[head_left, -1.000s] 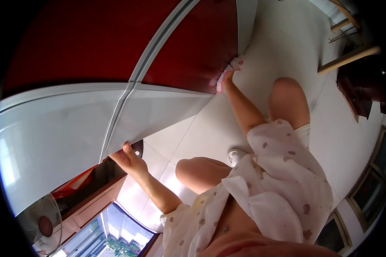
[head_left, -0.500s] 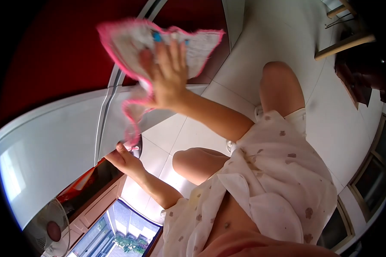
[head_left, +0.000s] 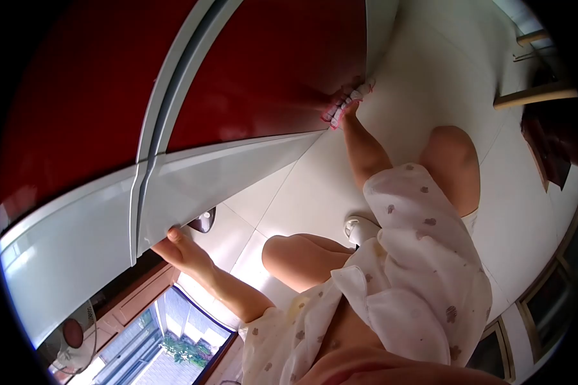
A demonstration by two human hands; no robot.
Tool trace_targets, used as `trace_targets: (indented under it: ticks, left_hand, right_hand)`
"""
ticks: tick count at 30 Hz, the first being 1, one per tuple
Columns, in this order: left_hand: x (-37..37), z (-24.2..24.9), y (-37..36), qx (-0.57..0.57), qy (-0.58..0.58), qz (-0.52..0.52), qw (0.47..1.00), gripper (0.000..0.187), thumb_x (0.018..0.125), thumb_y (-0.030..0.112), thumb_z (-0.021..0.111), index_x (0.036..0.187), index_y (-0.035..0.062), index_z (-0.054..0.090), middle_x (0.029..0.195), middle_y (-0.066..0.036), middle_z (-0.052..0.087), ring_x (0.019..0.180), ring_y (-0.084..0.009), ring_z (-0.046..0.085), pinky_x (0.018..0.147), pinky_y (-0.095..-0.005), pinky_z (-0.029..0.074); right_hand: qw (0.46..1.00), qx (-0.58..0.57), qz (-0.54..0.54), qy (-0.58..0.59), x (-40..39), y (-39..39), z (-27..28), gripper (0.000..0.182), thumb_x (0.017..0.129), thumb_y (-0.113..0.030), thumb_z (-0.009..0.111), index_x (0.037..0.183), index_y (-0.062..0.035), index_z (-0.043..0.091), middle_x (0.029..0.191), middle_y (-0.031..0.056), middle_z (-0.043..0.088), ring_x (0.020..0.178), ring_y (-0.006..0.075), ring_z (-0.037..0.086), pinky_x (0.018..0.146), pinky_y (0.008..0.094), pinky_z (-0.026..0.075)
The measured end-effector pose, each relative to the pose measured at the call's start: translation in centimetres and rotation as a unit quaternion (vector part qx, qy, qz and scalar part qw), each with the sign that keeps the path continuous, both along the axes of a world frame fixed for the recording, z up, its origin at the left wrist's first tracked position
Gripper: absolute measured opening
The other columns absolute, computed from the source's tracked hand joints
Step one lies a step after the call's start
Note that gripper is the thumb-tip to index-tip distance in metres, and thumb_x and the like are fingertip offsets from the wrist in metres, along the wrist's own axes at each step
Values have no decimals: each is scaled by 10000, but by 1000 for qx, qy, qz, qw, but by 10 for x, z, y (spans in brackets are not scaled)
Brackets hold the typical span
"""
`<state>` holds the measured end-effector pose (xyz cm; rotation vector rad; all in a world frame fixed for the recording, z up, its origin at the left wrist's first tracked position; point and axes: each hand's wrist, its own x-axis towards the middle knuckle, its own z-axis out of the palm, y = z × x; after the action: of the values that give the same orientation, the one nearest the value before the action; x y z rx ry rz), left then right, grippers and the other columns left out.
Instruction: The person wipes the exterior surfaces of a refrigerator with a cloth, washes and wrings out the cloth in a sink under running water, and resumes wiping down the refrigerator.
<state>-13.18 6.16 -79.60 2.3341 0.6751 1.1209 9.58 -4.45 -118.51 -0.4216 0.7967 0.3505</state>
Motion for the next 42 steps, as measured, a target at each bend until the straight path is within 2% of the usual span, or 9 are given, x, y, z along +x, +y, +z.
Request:
trace_targets:
  ticks: [14,21,27,30,33,35,37,39,42]
  left_hand:
    - [12,1,-14,-108,-35,-22,993,251,874,55,436,1102,-25,368,962,-88,495,848,-155,462,801,-267,372]
    - [10,-19,1,-86,-29,52,994,253,796,145,620,843,-2,420,746,-88,438,672,-197,389,640,-289,387]
    - [12,-8,-30,-346,-281,30,895,217,812,43,516,1011,10,434,958,-80,496,875,-154,498,776,-291,415]
    - [4,-29,-42,-240,-532,171,794,232,820,19,451,1052,33,444,1036,-72,483,981,-158,441,893,-286,324]
    - [12,-58,-55,-222,-499,163,822,223,835,47,455,1056,24,447,1022,-74,487,981,-155,438,875,-285,330]
    - [20,-61,-60,-355,-409,137,830,223,858,109,450,1063,22,455,1029,-78,488,979,-145,434,871,-267,324]
    - [32,-81,-56,-435,-400,152,793,240,885,177,428,1061,18,466,1027,-78,494,958,-135,443,848,-256,342]
    - [37,-99,-50,-450,-407,165,778,314,913,255,376,1093,13,462,1025,-76,500,952,-149,457,838,-275,363]
    - [40,-97,-55,-422,-361,106,825,382,924,298,332,1099,-19,455,1070,-126,475,971,-207,447,866,-313,338]
  right_hand:
    - [936,-180,-118,-279,-37,69,159,530,905,-276,367,1336,-46,160,1359,40,217,1215,163,263,1017,294,218]
    - [449,-552,-139,-688,-67,45,402,610,834,-452,356,1216,19,417,1282,313,279,1217,536,118,975,592,-8]
    - [122,-491,-232,-831,-92,62,396,451,780,-407,423,1116,-130,542,1213,-3,480,1222,231,318,1000,491,85]
    - [-279,-500,-270,-774,-96,69,383,393,748,-339,461,1058,-112,544,1100,36,519,1163,191,369,985,429,113]
    - [-295,-331,206,-872,-107,74,374,259,781,-186,448,1005,-76,518,950,33,525,947,160,461,898,332,305]
    - [-321,-358,103,-871,-98,72,325,228,748,-176,485,947,-77,537,874,26,500,881,187,452,844,337,329]
    - [-644,-384,-209,-627,-100,62,311,210,723,-166,514,905,-79,569,878,39,500,919,224,431,847,308,330]
    - [-625,-345,-202,-670,-102,49,331,190,718,-162,517,865,-67,591,859,66,521,945,282,428,789,296,377]
    - [-170,-326,184,-912,-100,30,344,196,701,-133,534,836,1,580,837,87,567,850,239,527,637,309,445]
